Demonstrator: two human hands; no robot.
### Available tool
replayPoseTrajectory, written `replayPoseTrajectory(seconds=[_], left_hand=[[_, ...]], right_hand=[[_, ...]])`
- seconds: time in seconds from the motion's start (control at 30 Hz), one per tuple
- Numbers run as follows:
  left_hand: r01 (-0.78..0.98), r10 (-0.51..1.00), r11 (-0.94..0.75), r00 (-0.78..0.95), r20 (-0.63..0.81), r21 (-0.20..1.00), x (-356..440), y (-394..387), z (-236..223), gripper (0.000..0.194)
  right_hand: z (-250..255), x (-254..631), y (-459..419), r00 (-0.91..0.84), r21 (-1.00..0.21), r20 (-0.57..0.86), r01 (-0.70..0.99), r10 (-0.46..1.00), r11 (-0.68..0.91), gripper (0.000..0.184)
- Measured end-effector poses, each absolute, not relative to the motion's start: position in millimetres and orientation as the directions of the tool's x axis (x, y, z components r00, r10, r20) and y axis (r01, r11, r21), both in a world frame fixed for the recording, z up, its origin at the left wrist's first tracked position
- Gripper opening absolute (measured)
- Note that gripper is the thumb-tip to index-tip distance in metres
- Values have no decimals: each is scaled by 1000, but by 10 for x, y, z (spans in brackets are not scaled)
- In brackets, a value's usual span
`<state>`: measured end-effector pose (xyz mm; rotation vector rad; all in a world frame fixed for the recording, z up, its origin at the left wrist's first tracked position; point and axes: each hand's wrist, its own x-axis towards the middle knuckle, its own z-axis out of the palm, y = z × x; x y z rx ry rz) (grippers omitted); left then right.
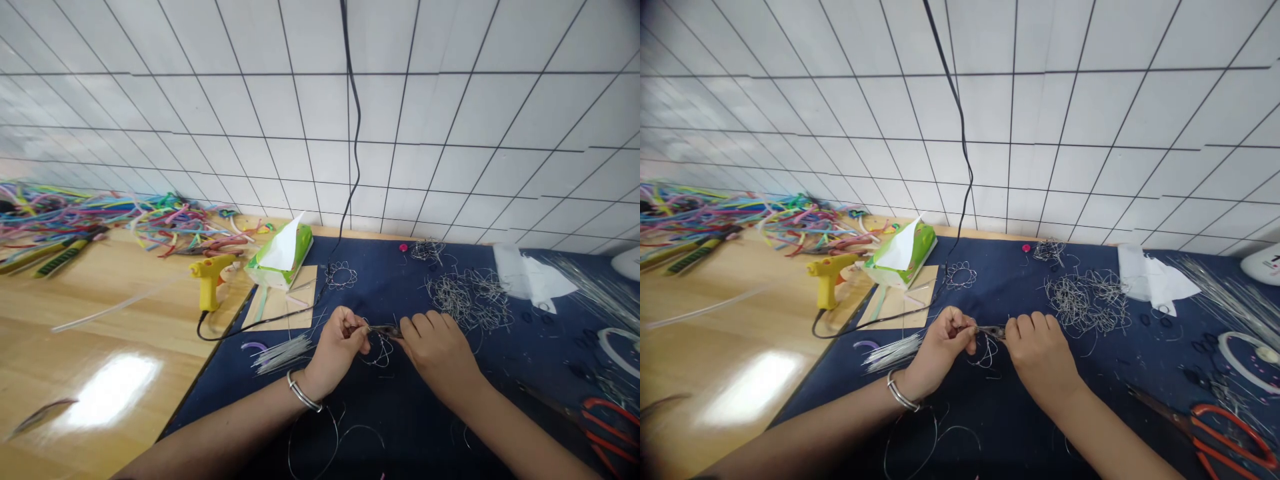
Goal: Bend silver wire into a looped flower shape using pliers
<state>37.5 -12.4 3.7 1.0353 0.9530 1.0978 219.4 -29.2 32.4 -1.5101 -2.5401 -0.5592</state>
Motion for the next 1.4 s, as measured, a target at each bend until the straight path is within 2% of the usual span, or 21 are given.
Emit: replayPoseTrajectory(seconds=[0.27, 0.47, 0.9, 1.4], left_hand=[[-244, 967, 162, 232, -105, 956, 366, -123, 51, 22], [-256, 966, 176, 231, -117, 950, 372, -135, 52, 23], [-248, 972, 183, 193, -137, 951, 394, -137, 26, 24], [-225, 985, 126, 145, -95, 966, 406, -157, 22, 21]], right_hand=[[336, 2237, -254, -494, 166, 293, 870, 819, 465, 25], [361, 2230, -235, -499, 157, 267, 866, 824, 474, 27], [363, 2219, -259, -535, 293, 241, 835, 810, 465, 18], [345, 2158, -337, -487, 310, 236, 858, 841, 410, 14]])
